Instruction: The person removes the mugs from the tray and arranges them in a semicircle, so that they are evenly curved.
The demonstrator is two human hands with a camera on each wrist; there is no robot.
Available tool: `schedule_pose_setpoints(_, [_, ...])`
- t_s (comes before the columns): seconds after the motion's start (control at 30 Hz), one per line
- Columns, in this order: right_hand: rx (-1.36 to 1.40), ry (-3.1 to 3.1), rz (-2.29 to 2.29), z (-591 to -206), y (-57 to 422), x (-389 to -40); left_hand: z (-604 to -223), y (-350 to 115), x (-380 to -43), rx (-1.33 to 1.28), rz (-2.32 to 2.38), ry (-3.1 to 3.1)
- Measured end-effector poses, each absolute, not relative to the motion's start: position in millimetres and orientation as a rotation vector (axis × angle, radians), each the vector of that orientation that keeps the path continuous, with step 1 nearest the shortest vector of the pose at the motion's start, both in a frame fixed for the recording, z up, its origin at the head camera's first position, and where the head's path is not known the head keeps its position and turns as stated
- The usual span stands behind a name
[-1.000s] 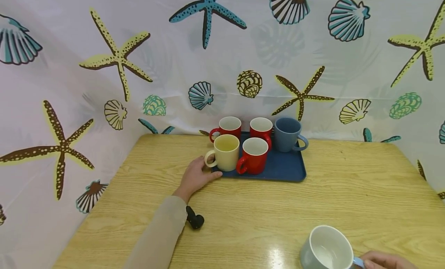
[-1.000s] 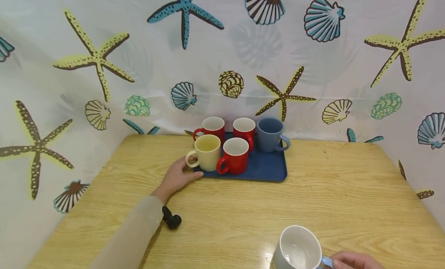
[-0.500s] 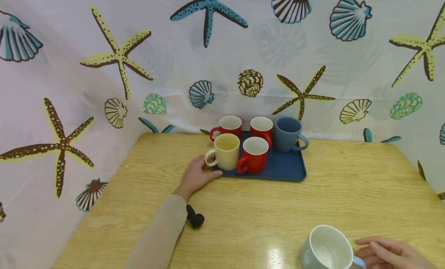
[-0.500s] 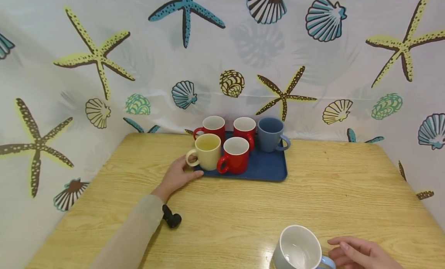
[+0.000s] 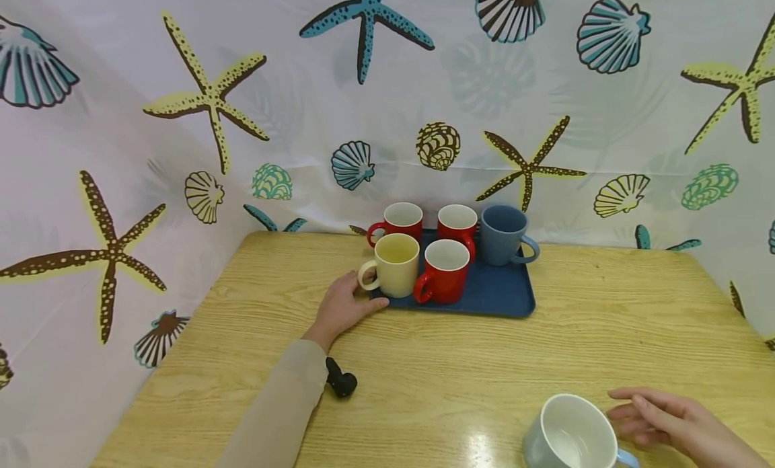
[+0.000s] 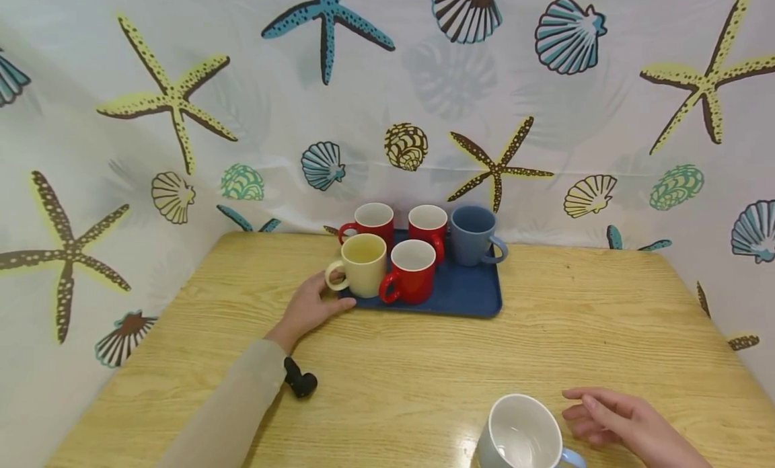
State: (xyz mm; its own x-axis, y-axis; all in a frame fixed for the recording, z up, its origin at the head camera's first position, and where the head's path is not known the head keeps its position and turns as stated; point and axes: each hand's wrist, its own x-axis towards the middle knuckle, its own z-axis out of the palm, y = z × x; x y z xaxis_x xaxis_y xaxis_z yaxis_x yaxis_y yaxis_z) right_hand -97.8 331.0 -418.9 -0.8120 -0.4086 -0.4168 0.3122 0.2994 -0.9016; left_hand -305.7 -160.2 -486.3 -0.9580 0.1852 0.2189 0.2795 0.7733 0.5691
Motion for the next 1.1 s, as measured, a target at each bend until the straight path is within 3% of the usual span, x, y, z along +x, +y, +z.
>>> schedule_pose_setpoints(1.1, [-0.168, 2.106, -1.638, -413, 311, -150, -489, -160, -308, -0.344, -0.93, -2.792])
